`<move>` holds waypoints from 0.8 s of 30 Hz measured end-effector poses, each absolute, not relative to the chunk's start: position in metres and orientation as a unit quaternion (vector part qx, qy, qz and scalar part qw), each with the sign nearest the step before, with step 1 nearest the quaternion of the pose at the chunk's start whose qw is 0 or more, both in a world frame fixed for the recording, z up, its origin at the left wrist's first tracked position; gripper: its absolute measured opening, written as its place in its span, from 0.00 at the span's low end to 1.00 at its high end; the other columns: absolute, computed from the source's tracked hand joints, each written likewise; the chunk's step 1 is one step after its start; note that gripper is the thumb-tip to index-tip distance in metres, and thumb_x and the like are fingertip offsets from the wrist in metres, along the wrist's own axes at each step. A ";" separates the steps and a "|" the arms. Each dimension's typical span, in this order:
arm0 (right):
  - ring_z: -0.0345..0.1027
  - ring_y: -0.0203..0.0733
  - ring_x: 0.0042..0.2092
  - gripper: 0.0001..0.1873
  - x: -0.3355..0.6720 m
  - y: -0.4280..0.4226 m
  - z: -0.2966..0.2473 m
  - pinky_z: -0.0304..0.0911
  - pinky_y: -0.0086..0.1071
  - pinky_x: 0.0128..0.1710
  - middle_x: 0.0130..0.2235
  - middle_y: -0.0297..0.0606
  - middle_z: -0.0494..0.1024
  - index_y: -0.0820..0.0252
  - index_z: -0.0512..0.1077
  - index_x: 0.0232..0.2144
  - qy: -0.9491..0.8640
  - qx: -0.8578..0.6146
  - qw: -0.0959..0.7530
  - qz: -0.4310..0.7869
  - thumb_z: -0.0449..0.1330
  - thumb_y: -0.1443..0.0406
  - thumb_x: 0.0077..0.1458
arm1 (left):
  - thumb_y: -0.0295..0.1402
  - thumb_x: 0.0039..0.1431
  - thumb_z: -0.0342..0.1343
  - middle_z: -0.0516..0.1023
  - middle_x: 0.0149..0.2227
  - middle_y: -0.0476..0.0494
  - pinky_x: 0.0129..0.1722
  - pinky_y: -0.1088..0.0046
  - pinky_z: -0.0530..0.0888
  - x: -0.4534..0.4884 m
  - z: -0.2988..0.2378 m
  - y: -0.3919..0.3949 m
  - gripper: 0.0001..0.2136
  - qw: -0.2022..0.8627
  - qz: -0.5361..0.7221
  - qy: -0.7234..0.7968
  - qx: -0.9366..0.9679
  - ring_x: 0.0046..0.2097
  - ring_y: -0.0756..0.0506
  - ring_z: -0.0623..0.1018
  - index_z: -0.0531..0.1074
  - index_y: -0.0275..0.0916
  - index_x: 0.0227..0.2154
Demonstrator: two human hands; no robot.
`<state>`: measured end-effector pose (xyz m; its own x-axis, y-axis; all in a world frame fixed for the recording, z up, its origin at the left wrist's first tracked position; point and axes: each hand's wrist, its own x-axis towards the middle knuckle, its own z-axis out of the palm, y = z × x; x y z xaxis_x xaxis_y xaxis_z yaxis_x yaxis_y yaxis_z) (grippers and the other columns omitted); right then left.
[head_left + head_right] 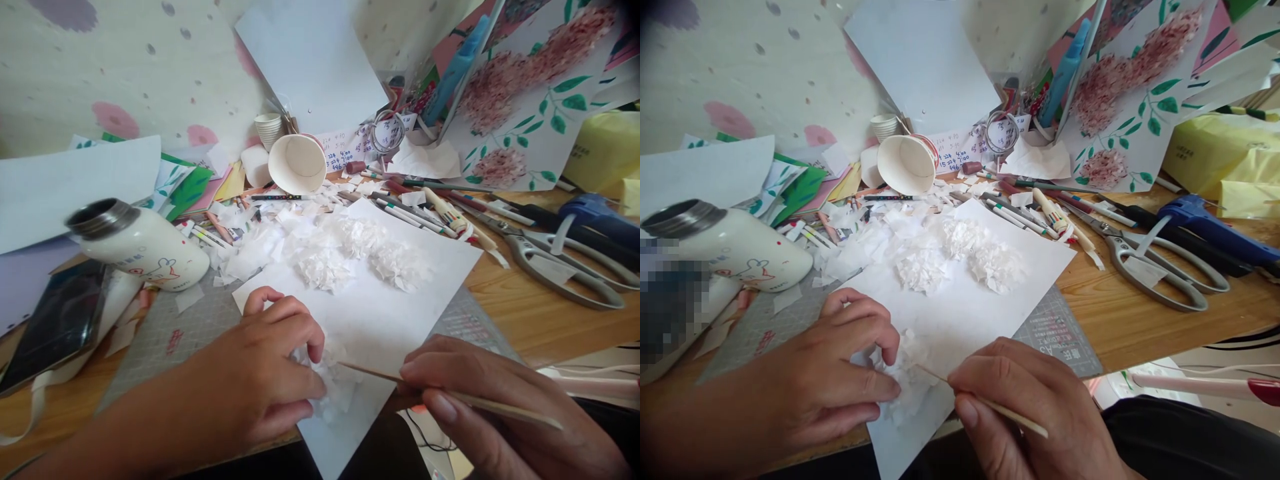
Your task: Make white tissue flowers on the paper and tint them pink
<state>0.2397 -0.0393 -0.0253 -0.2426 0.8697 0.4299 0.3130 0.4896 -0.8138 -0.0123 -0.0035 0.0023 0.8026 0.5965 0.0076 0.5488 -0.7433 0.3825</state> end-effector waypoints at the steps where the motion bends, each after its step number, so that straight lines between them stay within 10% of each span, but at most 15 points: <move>1: 0.78 0.44 0.32 0.11 0.241 -0.037 -0.026 0.68 0.28 0.22 0.32 0.33 0.82 0.42 0.75 0.41 -0.738 -0.393 0.460 0.301 0.59 0.66 0.59 | 0.30 0.59 0.58 0.72 0.40 0.51 0.48 0.63 0.55 -0.012 0.003 -0.004 0.04 0.182 0.069 0.308 0.931 0.44 0.45 0.68 0.75 0.48 0.33; 24: 0.77 0.41 0.28 0.07 0.234 -0.038 -0.028 0.72 0.27 0.23 0.30 0.33 0.81 0.49 0.76 0.37 -0.748 -0.431 0.433 0.260 0.58 0.65 0.60 | 0.29 0.58 0.58 0.69 0.43 0.52 0.48 0.63 0.51 -0.011 0.000 -0.006 0.04 0.187 0.062 0.311 0.930 0.46 0.45 0.65 0.73 0.46 0.34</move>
